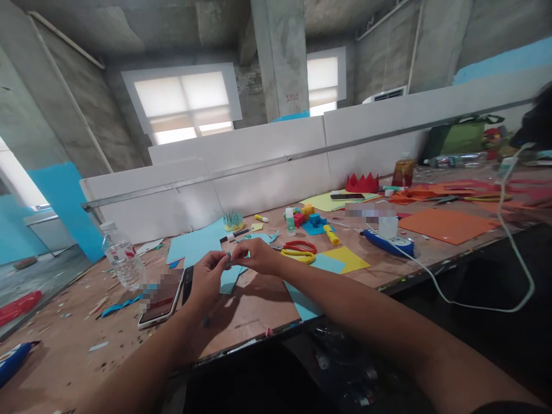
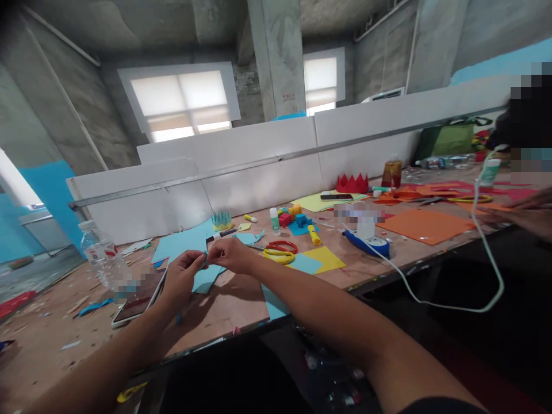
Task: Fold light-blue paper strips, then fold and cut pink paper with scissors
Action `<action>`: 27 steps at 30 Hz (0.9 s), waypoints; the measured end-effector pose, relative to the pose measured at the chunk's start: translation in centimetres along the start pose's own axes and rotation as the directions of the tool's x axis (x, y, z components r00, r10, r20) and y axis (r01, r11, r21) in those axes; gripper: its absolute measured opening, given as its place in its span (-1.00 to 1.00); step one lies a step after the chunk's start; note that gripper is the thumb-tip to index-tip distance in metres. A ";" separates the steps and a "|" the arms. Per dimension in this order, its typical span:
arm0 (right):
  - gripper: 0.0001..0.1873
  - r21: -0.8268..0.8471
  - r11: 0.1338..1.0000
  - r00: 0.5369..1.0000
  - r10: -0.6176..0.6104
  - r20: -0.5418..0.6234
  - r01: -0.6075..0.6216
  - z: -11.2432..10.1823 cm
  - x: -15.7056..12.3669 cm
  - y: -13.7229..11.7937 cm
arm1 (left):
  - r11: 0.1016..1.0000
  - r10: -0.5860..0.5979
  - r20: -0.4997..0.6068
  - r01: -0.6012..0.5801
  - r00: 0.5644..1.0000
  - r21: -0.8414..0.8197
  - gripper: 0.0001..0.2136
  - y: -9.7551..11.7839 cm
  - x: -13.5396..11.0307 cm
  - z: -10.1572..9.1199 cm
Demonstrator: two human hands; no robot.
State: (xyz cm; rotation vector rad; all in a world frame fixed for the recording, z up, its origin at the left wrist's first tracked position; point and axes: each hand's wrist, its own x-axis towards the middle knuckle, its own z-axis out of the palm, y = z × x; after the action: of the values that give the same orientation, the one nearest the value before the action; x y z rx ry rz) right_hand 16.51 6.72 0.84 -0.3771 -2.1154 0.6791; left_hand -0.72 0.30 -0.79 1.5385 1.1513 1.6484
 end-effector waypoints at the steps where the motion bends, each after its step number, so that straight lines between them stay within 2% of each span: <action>1: -0.92 -0.003 1.000 1.000 -0.004 0.002 0.004 0.0 0.0 0.0 | 1.000 -0.008 -0.001 0.008 1.000 -0.016 -0.77 -0.2 0.1 0.0; 10: -0.81 0.091 0.994 0.998 0.056 -0.021 -0.054 0.1 0.0 0.4 | 0.974 -0.065 0.036 0.071 0.997 -0.214 -0.62 -0.9 0.5 -0.3; 17: -0.85 0.147 0.987 0.997 0.075 -0.025 -0.071 0.0 0.1 0.6 | 0.956 -0.095 0.044 0.103 0.995 -0.276 -0.55 -0.5 0.3 -0.3; 27: -0.87 0.173 0.981 0.996 0.090 -0.025 -0.084 0.2 0.1 0.5 | 0.949 -0.088 0.043 0.097 0.995 -0.301 -0.57 -0.3 0.3 -0.2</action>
State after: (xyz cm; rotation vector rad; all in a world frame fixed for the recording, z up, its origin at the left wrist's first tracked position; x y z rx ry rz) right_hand 16.28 7.10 0.45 -0.3848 -2.0006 0.8933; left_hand -1.02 0.63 -0.93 1.2905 0.8916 1.6461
